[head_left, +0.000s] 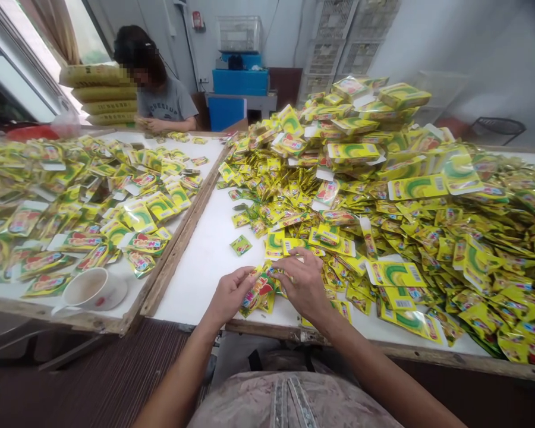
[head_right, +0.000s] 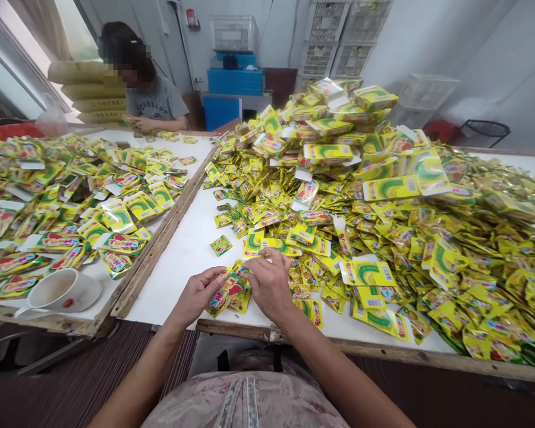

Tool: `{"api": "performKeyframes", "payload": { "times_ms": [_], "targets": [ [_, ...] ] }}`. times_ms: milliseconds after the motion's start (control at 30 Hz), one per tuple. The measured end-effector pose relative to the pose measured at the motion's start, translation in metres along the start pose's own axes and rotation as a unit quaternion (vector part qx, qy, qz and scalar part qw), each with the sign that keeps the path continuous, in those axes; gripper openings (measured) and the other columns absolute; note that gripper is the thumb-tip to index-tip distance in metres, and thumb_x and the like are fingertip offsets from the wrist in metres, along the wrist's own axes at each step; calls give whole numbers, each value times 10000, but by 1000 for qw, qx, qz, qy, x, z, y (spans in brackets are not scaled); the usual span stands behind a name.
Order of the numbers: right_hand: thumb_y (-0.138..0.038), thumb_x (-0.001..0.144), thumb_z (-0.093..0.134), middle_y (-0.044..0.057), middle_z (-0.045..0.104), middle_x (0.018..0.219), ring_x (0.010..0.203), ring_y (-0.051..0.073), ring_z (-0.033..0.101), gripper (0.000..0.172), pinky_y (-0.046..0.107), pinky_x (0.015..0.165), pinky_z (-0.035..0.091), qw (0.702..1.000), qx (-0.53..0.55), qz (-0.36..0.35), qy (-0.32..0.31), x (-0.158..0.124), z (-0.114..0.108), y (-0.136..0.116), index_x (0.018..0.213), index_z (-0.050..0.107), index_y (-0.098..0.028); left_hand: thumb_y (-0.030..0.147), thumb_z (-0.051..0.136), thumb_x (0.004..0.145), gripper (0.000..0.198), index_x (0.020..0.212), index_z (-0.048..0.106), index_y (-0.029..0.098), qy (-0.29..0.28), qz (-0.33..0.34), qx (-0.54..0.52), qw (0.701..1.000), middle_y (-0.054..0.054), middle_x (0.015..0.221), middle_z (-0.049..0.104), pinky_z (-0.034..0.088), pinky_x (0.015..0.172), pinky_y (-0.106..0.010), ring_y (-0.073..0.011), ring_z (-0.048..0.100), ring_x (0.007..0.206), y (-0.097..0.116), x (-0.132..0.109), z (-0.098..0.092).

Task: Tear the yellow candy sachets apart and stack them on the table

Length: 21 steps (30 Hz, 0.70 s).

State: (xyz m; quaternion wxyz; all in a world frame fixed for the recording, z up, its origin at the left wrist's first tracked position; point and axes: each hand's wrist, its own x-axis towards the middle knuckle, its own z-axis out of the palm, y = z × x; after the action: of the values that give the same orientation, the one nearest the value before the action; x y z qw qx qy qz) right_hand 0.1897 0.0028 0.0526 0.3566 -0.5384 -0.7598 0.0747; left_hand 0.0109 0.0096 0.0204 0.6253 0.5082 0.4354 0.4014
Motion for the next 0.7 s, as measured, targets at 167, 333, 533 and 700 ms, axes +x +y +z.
{"api": "performKeyframes", "payload": {
  "times_ms": [167, 333, 533, 700],
  "targets": [
    [-201, 807, 572, 41, 674, 859, 949, 230, 543, 105, 404, 842, 309, 994, 78, 58, -54, 0, 4, -1, 785, 670, -232, 404, 642, 738, 325, 956, 661, 163, 10, -23, -65, 998, -31, 865, 709, 499, 714, -269, -174, 640, 772, -5, -3, 2],
    [-321, 781, 625, 62, 671, 892, 951, 239, 541, 150, 399, 843, 365, 985, 136, 99, -33, -5, 5, -4, 895, 647, -226, 412, 666, 710, 367, 971, 654, 154, 39, -23, -86, 995, -36, 850, 709, 502, 712, -281, -177, 640, 761, -7, -5, -1],
    [-260, 744, 671, 46, 694, 825, 1059, 277, 514, 216, 448, 907, 281, 996, 80, 41, 4, -15, 10, -16, 957, 638, -247, 421, 652, 721, 364, 975, 654, 161, 45, -5, -56, 997, -33, 887, 703, 499, 693, -264, -172, 630, 773, -1, -9, -1],
    [-223, 818, 531, 33, 691, 839, 1005, 234, 578, 176, 445, 941, 278, 976, 175, 84, -104, -11, 14, -19, 991, 562, -234, 387, 673, 711, 325, 935, 663, 152, 35, -22, -84, 996, -24, 806, 699, 484, 651, -240, -152, 623, 708, 0, -12, -1]
  ]
}}
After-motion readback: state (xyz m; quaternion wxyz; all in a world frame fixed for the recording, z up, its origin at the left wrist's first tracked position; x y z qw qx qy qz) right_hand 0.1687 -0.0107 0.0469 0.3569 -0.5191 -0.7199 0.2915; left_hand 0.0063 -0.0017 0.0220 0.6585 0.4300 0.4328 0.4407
